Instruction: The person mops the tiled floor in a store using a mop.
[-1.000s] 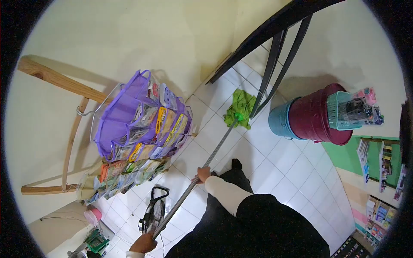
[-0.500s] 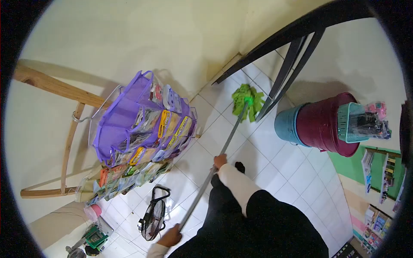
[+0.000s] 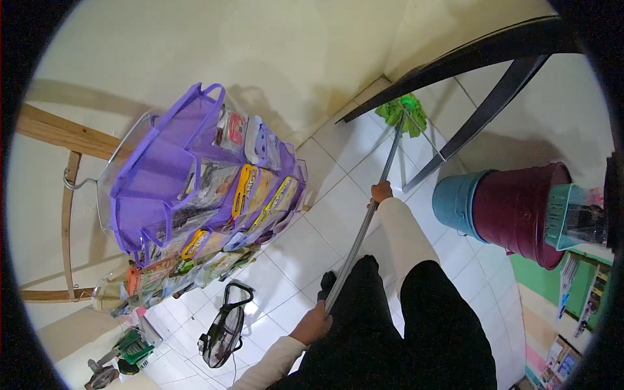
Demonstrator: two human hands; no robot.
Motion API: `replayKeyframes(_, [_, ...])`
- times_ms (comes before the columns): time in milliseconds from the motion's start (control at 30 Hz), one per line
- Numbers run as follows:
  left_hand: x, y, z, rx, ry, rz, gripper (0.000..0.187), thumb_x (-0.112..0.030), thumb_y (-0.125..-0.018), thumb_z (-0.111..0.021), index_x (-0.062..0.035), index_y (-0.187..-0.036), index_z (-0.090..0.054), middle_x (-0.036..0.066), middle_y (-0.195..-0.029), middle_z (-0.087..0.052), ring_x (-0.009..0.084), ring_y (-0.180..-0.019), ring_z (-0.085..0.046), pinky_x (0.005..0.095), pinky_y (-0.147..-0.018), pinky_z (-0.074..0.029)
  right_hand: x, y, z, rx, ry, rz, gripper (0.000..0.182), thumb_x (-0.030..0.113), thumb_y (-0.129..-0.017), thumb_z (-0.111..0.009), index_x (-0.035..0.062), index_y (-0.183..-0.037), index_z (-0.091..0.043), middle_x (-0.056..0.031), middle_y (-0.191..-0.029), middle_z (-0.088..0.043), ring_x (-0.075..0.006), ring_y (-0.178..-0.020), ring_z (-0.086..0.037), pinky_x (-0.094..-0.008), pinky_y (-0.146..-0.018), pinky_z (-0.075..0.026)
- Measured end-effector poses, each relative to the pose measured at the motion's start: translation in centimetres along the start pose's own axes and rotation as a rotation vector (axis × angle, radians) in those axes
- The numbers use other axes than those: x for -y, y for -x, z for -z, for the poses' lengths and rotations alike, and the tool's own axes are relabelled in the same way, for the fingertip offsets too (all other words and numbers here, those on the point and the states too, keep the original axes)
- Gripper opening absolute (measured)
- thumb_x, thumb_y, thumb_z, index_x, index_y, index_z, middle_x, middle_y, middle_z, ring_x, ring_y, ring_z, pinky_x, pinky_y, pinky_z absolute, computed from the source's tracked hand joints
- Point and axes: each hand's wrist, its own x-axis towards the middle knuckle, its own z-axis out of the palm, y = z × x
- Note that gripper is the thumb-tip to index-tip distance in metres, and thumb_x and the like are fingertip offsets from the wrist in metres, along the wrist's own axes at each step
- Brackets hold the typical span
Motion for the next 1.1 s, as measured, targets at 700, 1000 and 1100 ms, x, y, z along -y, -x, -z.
replayKeyframes(700, [12.9, 37.8, -1.7, -0.023, 0.253, 0.369, 0.053, -0.022, -0.08, -0.058, -0.0017, -0.124, -0.037, 0.02, -0.077, -0.057, 0.0321, -0.069, -0.059, 0.0413, -0.063, -0.048, 28.2, 44.3, -12.3, 0.544, -1.012, -0.72, 0.035, 0.023, -0.088, -0.05, -0.0025, -0.106, -0.033, -0.0198, -0.083, -0.056, -0.0343, -0.061, -0.062, -0.0538, -0.055, -0.052])
replayKeyframes(1000, [6.2, 43.8, 10.3, -0.034, 1.379, -0.498, 0.051, -0.048, -0.083, -0.045, -0.0005, -0.1, -0.051, 0.017, -0.079, -0.054, 0.0295, -0.073, -0.055, 0.0398, -0.065, -0.046, 35.4, 43.7, -5.0, 0.713, -1.044, -0.635, 0.063, 0.06, -0.084, -0.039, 0.0032, -0.109, -0.047, -0.0197, -0.091, -0.057, -0.0315, -0.066, -0.063, -0.0464, -0.055, -0.054])
replayKeyframes(1100, [-0.4, 40.0, 10.8, -0.141, 1.23, -0.871, 0.053, -0.05, -0.08, -0.051, -0.0052, -0.106, -0.042, 0.009, -0.081, -0.052, 0.0237, -0.068, -0.05, 0.0341, -0.061, -0.041, 38.9, 46.2, 6.1, 0.594, -0.364, -0.195, 0.068, 0.061, -0.083, -0.037, -0.0002, -0.111, -0.049, -0.0216, -0.089, -0.057, -0.0314, -0.07, -0.063, -0.0438, -0.059, -0.052])
